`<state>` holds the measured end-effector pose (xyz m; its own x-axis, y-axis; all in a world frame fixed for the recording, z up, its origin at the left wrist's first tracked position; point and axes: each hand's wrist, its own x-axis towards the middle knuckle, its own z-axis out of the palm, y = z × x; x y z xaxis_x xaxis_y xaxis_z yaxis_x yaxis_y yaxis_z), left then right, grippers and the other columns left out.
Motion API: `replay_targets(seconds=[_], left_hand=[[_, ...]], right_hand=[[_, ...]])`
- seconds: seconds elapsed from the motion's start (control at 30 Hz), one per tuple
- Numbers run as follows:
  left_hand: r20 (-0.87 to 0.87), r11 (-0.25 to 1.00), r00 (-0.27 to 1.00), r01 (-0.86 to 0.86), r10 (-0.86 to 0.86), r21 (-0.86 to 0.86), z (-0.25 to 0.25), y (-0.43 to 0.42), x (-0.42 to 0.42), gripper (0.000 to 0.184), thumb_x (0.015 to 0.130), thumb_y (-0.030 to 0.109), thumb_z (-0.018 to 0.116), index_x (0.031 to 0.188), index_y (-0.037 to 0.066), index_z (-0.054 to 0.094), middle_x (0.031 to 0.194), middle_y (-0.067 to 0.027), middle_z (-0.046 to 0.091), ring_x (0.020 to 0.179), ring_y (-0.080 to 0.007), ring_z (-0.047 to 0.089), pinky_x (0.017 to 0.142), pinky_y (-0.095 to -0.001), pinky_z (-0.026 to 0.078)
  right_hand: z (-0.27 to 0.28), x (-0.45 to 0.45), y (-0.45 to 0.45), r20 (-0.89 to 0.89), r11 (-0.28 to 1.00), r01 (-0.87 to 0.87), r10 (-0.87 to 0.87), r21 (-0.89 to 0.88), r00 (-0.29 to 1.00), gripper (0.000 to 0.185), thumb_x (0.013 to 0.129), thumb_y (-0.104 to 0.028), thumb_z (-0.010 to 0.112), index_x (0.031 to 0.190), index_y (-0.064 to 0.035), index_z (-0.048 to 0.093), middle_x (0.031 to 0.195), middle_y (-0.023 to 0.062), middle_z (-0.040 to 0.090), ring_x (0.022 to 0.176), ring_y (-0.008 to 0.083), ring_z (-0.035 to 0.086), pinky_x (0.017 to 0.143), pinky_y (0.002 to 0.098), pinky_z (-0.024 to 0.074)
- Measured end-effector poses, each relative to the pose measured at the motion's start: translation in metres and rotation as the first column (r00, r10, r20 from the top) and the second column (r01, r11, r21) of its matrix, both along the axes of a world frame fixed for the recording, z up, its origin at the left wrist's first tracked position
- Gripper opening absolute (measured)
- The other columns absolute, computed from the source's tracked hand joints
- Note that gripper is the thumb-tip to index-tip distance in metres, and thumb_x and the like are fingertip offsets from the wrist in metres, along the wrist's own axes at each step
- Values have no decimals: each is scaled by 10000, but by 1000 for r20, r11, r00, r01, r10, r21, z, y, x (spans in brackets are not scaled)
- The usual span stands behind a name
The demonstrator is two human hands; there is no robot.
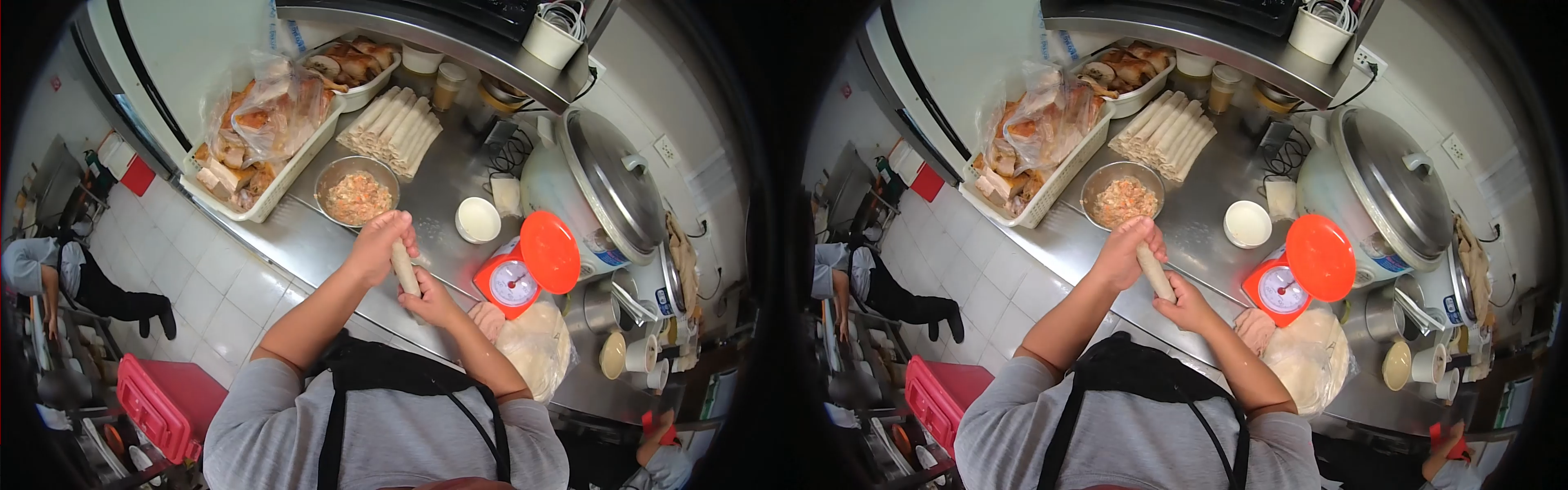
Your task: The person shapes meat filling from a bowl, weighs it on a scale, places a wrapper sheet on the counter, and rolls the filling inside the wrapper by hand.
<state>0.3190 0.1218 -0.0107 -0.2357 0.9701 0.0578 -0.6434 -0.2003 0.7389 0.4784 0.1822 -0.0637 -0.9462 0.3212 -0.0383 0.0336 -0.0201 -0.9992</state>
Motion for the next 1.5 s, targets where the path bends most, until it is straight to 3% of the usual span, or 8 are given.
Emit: replay_targets(seconds=[0.17, 0.33, 0.67, 0.8, 0.9, 1.13, 1.23, 1.5], left_hand=[[66, 940, 939, -340, 337, 40, 11, 5, -39, 380, 900, 356, 470, 1170, 90, 452, 1027, -43, 512, 957, -193, 525, 797, -344, 422], [-40, 887, 886, -461, 462, 17, 16, -19, -117, 358, 908, 293, 459, 1209, 102, 430, 1145, -45, 476, 1019, -182, 499, 818, -320, 409], [-421, 991, 905, -110, 68, -78, -26, -76, -187, 277, 869, 180, 518, 1113, 60, 465, 1007, -20, 511, 920, -111, 490, 805, -254, 393], [-488, 969, 855, 61, -175, -241, -63, -80, -189, 325, 879, 242, 519, 1137, 65, 433, 971, -27, 521, 897, -112, 502, 779, -252, 399], [-401, 889, 871, 83, -284, -450, -78, -75, -193, 414, 869, 246, 544, 1192, 45, 380, 932, -40, 510, 819, -107, 500, 734, -242, 412], [-139, 764, 910, 236, -391, -601, -97, -38, -185, 602, 881, 308, 518, 1307, 89, 154, 993, -100, 550, 784, -150, 563, 670, -289, 455], [-57, 733, 918, 275, -393, -622, -100, -24, -176, 630, 879, 308, 521, 1304, 108, 101, 1001, -116, 552, 750, -170, 583, 634, -304, 474], [157, 760, 952, 304, -262, -574, -109, -10, -158, 485, 874, 217, 500, 1266, 94, 242, 1073, -157, 535, 793, -259, 617, 633, -352, 501]], right_hand=[[28, -35, 20, 28, 944, 18, -10, -329, 1000, 442, 778, -30, 577, 1175, -56, 383, 812, 17, 518, 675, 95, 522, 613, 243, 455], [56, -105, 77, 107, 904, 294, -274, -309, 956, 412, 794, -14, 547, 1149, -76, 347, 807, 62, 530, 613, 130, 541, 530, 281, 500], [28, -282, 244, 229, 664, 733, -744, 147, 627, 619, 719, -31, 584, 1286, -30, 335, 863, 96, 551, 689, 191, 545, 557, 348, 473], [8, -303, 240, 45, 404, 549, -832, 732, 553, 572, 702, -134, 615, 1231, -5, 440, 1060, 222, 569, 993, 331, 558, 801, 392, 467], [8, -298, 226, 82, 342, 433, -853, 834, 515, 563, 690, -171, 619, 1205, -2, 470, 1093, 228, 567, 1037, 338, 545, 875, 336, 439], [44, -266, 181, 346, 595, 310, -735, 741, 583, 657, 657, -207, 658, 1236, -6, 423, 1130, 240, 545, 1038, 328, 547, 871, 341, 443], [31, -256, 164, 268, 519, 258, -733, 815, 626, 684, 631, -168, 677, 1248, -29, 416, 925, 203, 624, 875, 288, 616, 772, 341, 472], [28, -263, 151, 250, 468, 268, -779, 842, 575, 513, 752, -45, 541, 1250, -68, 415, 1184, 210, 500, 1102, 346, 488, 925, 390, 398]])
